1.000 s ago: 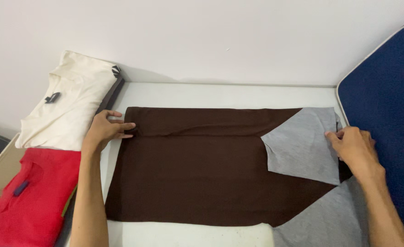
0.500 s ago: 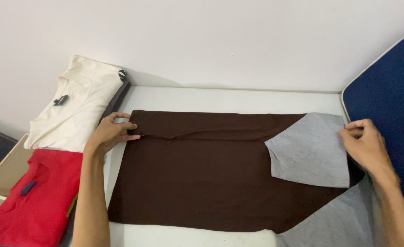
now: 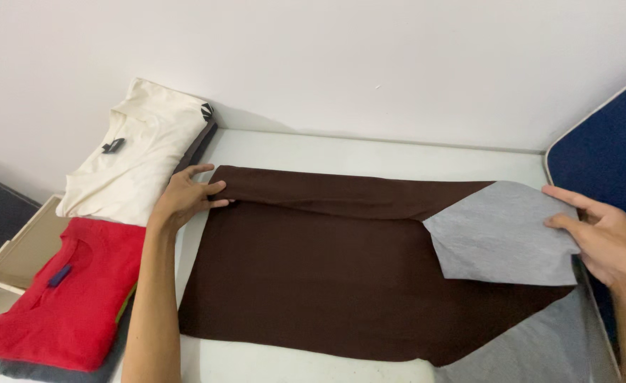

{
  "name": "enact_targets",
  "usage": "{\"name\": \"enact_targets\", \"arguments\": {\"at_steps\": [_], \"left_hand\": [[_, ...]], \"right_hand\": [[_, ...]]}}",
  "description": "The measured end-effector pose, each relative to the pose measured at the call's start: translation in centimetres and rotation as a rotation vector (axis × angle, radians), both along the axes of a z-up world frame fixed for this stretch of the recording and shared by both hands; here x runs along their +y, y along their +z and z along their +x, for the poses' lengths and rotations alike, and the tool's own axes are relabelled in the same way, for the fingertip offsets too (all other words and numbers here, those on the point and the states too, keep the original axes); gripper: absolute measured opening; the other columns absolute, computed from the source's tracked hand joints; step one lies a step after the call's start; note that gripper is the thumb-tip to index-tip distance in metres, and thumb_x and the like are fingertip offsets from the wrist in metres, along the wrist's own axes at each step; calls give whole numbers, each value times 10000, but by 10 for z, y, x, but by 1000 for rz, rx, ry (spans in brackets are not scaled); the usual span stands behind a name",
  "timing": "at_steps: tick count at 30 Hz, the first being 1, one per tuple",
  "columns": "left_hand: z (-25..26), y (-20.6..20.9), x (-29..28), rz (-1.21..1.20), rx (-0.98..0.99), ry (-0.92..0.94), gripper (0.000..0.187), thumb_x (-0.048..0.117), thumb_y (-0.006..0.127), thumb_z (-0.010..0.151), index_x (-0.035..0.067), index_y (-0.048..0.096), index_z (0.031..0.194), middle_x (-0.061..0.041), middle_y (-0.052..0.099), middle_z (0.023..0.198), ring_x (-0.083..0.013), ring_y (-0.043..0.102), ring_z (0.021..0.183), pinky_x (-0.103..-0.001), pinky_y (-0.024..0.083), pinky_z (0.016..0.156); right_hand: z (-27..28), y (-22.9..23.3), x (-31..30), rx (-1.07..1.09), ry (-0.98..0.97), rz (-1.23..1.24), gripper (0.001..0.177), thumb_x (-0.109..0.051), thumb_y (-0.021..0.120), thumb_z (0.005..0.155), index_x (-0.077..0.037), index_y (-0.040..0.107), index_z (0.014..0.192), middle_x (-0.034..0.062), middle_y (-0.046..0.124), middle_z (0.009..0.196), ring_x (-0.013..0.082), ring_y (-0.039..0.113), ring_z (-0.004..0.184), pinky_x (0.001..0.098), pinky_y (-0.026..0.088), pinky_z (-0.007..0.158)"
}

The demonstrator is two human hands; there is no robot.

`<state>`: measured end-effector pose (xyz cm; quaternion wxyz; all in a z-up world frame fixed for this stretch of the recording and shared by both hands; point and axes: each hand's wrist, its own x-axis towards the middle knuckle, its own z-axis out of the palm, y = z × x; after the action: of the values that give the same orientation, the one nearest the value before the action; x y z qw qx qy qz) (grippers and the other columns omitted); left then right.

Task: The person folds a brown t-shirt with grey sleeves on a white table. They fold the sleeves inward, fold the shirt in half lengthwise, and then fold it into a compact square. The folded shirt is placed on a stack of other folded clothes. The person then reaches into a blue suitcase and pulls out a blue t-shirt.

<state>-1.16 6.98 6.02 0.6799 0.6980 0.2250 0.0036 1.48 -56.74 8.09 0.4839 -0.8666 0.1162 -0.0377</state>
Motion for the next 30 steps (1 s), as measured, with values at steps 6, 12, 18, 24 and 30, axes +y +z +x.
{"name": "enact_targets", "arguments": {"at_steps": [6, 12, 18, 24, 30], "left_hand": [[-8, 13, -5, 20, 21, -69, 588, -71, 622, 880, 38, 510, 1447, -259, 677, 1097, -296, 751, 862, -346, 610, 761], [-7, 16, 3, -50, -34, -26, 520, -73, 624, 892, 23, 579, 1400, -236, 651, 1109, -299, 744, 899, -340, 652, 805], [-14, 19, 7, -25, 65, -111, 491, -95, 617, 876, -8, 609, 1359, -214, 605, 1046, -296, 716, 931, -371, 610, 820], [-9, 14, 3, 382, 158, -151, 468, 121, 749, 869, 102, 668, 1329, -143, 732, 1011, -162, 625, 807, -298, 516, 699], [6, -10, -1, 360, -14, -138, 500, 130, 777, 852, 59, 608, 1316, -112, 707, 919, -130, 580, 759, -274, 443, 621]], "right_hand": [[1, -6, 0, 194, -95, -188, 570, 25, 689, 909, -125, 650, 1457, 311, 709, 1009, 322, 597, 683, 485, 521, 574], [6, -13, -12, 130, -105, -35, 556, 21, 649, 884, -104, 678, 1425, 175, 679, 904, 194, 560, 626, 319, 492, 553], [14, -30, -28, 197, -52, -47, 550, 7, 673, 877, -81, 662, 1420, 272, 696, 1100, 297, 671, 882, 383, 565, 745], [13, -37, -11, 255, 8, -328, 455, -180, 786, 886, -115, 722, 1332, 254, 728, 1201, 322, 678, 1093, 453, 555, 915], [9, -43, -7, 80, -13, -376, 357, -164, 787, 902, -116, 768, 1255, 224, 770, 1046, 285, 724, 906, 402, 570, 839]]}}
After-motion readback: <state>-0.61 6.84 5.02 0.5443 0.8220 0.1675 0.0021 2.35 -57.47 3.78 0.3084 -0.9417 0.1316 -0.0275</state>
